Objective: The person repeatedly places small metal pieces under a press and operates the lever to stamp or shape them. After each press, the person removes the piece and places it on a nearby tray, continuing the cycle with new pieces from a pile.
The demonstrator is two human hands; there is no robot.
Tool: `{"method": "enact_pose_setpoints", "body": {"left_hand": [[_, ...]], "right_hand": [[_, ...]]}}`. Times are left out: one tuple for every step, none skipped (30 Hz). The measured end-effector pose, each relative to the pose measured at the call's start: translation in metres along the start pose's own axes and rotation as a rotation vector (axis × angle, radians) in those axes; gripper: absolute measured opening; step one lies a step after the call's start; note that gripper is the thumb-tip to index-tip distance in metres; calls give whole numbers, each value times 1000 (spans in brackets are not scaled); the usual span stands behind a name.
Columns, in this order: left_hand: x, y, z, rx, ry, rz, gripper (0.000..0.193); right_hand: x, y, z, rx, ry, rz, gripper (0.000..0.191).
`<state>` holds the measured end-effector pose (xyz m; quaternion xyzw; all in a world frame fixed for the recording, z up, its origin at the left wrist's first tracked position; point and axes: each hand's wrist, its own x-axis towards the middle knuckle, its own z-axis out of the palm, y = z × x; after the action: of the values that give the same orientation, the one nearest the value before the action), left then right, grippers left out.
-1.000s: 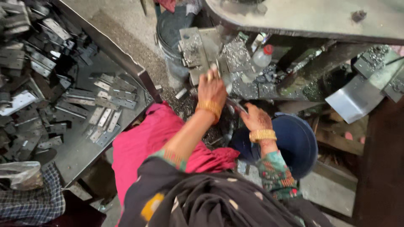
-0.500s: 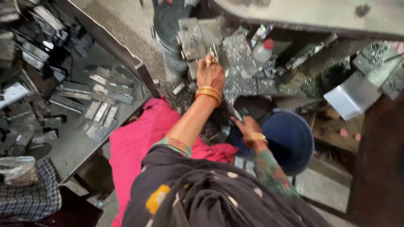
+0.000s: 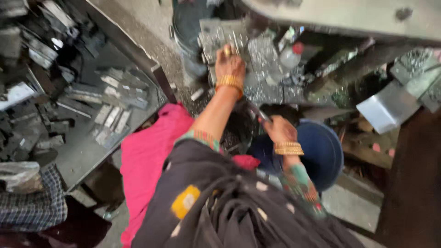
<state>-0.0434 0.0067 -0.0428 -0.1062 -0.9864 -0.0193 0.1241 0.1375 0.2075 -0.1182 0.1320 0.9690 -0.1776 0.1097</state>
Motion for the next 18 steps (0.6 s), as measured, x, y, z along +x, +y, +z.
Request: {"method": "enact_pose_setpoints", "body": {"left_hand": [[-1,0,0,-16,82,-22,31],[-1,0,2,-27,181,-44,34],[-2,-1,3,-34,289,-67,38],[-2,0,4,-65,319,-75,39],[-3,0,5,-85,343,-88,40],[-2,0,5,-105,351,-84,41],[-2,1,3,-15,231,-115,41],[1,2,3,87,134,-153,42],[5,3,1,205,45,-199,43],[9,5,-2,186,33,-190,40],[13,7,-7,156,1,-170,38],[16,8,-15,122,-28,-150,35],[20,10,-17,106,-25,-166,38],[21,9,-23,97,-7,-185,40],[18,7,-29,83,8,-212,43],[11,3,-35,-56,138,-224,39],[0,-6,-40,-168,257,-245,35],[-15,-18,-43,-275,365,-266,32]], "right_hand": [[-3,-2,-1,11,2,6,71],[-4,1,7,38,2,24,71],[-7,3,9,76,29,12,71],[-11,3,14,121,54,-25,71],[-11,7,12,117,64,-55,71],[-13,6,15,56,34,-42,71],[-12,10,12,-6,-6,-5,70],[-10,10,11,-63,-30,9,70],[-8,11,9,-107,-50,7,69],[-4,11,6,-83,-15,-5,66],[-4,10,5,-57,17,-14,63],[-4,8,3,-30,29,-8,61],[-4,9,6,7,36,4,58],[-7,8,10,55,50,3,56],[-7,10,11,103,80,-18,53],[-12,10,18,157,109,-60,51],[-10,15,18,196,104,-81,49],[-14,17,24,300,15,-47,47]]}}
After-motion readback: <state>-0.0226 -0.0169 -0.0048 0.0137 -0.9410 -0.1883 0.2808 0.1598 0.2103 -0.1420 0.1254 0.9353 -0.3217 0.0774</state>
